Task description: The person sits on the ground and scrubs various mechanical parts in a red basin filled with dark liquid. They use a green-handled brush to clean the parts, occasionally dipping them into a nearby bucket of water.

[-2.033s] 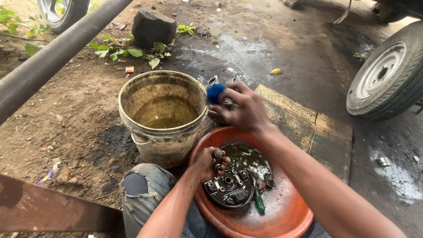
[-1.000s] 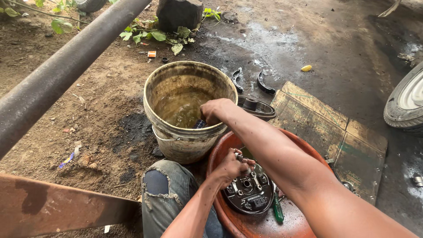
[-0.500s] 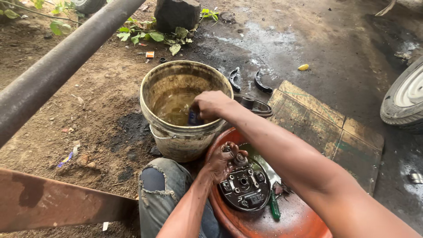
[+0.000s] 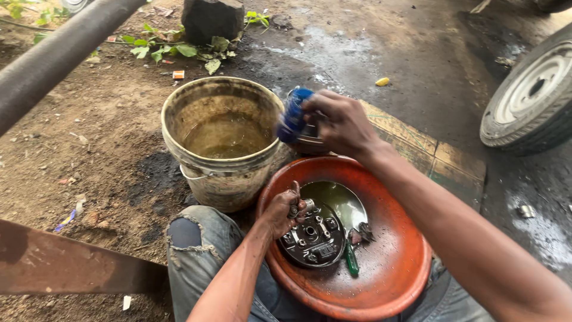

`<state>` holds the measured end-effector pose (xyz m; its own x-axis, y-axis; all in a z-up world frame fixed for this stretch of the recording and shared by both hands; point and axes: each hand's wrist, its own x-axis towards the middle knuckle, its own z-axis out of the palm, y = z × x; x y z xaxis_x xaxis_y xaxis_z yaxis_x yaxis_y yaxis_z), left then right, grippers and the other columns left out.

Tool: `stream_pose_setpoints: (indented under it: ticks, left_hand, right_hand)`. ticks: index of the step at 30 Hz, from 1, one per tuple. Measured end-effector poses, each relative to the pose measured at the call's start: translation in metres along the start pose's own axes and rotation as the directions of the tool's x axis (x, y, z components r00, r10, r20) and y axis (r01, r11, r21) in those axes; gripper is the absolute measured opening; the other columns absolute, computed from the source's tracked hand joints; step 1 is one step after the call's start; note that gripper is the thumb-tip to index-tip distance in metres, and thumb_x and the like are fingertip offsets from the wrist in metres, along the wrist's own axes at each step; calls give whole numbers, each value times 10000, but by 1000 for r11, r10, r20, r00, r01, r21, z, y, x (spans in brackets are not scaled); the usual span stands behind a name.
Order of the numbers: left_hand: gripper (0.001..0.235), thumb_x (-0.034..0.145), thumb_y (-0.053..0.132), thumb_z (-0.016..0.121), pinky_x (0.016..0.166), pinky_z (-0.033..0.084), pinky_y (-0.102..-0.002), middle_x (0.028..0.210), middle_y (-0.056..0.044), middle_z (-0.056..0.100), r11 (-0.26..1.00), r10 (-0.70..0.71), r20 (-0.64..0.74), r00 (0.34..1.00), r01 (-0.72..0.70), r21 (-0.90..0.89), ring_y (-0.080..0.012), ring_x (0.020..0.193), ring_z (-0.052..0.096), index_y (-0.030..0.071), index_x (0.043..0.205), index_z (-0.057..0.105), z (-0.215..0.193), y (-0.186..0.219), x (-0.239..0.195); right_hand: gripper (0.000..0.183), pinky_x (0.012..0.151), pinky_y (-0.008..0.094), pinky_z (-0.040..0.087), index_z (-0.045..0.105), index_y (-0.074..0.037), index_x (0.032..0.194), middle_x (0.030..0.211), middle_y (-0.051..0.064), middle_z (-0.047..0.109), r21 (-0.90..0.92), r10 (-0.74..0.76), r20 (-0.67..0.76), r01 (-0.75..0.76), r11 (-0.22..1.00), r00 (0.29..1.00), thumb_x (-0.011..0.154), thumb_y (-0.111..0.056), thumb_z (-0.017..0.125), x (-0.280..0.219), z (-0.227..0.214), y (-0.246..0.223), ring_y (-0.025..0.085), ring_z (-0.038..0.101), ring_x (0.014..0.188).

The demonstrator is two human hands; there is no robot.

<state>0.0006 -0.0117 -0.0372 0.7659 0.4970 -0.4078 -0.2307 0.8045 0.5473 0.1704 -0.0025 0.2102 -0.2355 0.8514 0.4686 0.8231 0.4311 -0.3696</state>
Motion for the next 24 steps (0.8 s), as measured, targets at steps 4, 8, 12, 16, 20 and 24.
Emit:
stream_pose_setpoints:
  ticks: [4, 8, 12, 16, 20, 24]
  left_hand:
    - [244, 1015, 317, 404, 513, 407, -291, 662, -16, 544, 997, -71, -65, 995, 72, 17, -134, 570, 471, 191, 830, 500, 17, 4, -8]
    - [241, 992, 308, 425, 460, 412, -309, 652, -13, 573, 993, -118, -54, 992, 117, -28, -135, 492, 461, 182, 809, 519, 28, 1, -9]
    - [215, 1008, 209, 416, 493, 486, -331, 682, -38, 561, 991, -123, -94, 988, 128, 49, -145, 523, 514, 108, 870, 546, 34, -18, 8]
    - [252, 1014, 237, 386, 434, 401, -307, 666, -18, 547, 980, -198, -183, 963, 191, -53, -133, 503, 466, 125, 913, 588, 39, -45, 32]
    - [320, 1014, 281, 352, 366, 309, -277, 636, 22, 515, 982, -189, -136, 972, 191, 2, -105, 468, 391, 150, 954, 638, 51, -62, 37]
    - [324, 1049, 390, 447, 576, 447, -336, 659, -15, 524, 982, -186, -300, 936, 167, -89, -146, 600, 490, 132, 872, 529, 71, -59, 26]
  right_hand:
    - [226, 744, 353, 588, 748, -127, 994, 932, 66, 736, -127, 63, 194, -39, 991, 979, 838, -4, 640, -46, -37, -11, 218, 696, 832]
    - [319, 841, 406, 561, 769, -171, 1014, 981, 34, 742, -164, 159, 526, -84, 983, 836, 723, -76, 680, -75, -43, -33, 233, 648, 968]
    - [487, 882, 399, 545, 743, -210, 1148, 1006, 38, 686, -321, 378, 753, -201, 925, 539, 703, -66, 606, -85, -32, -53, 243, 630, 985]
    - [375, 875, 429, 534, 771, -192, 1094, 1001, 106, 629, -407, 395, 795, -77, 910, 461, 758, -141, 611, -98, -24, -61, 293, 616, 974]
    - [233, 829, 405, 543, 726, -111, 912, 862, 44, 702, -361, 292, 768, 10, 932, 570, 693, -137, 651, -134, -29, -38, 245, 607, 929]
    - [226, 768, 390, 563, 716, -103, 899, 854, 43, 719, -364, 161, 563, 69, 929, 811, 678, -122, 679, -189, -24, 11, 247, 637, 851]
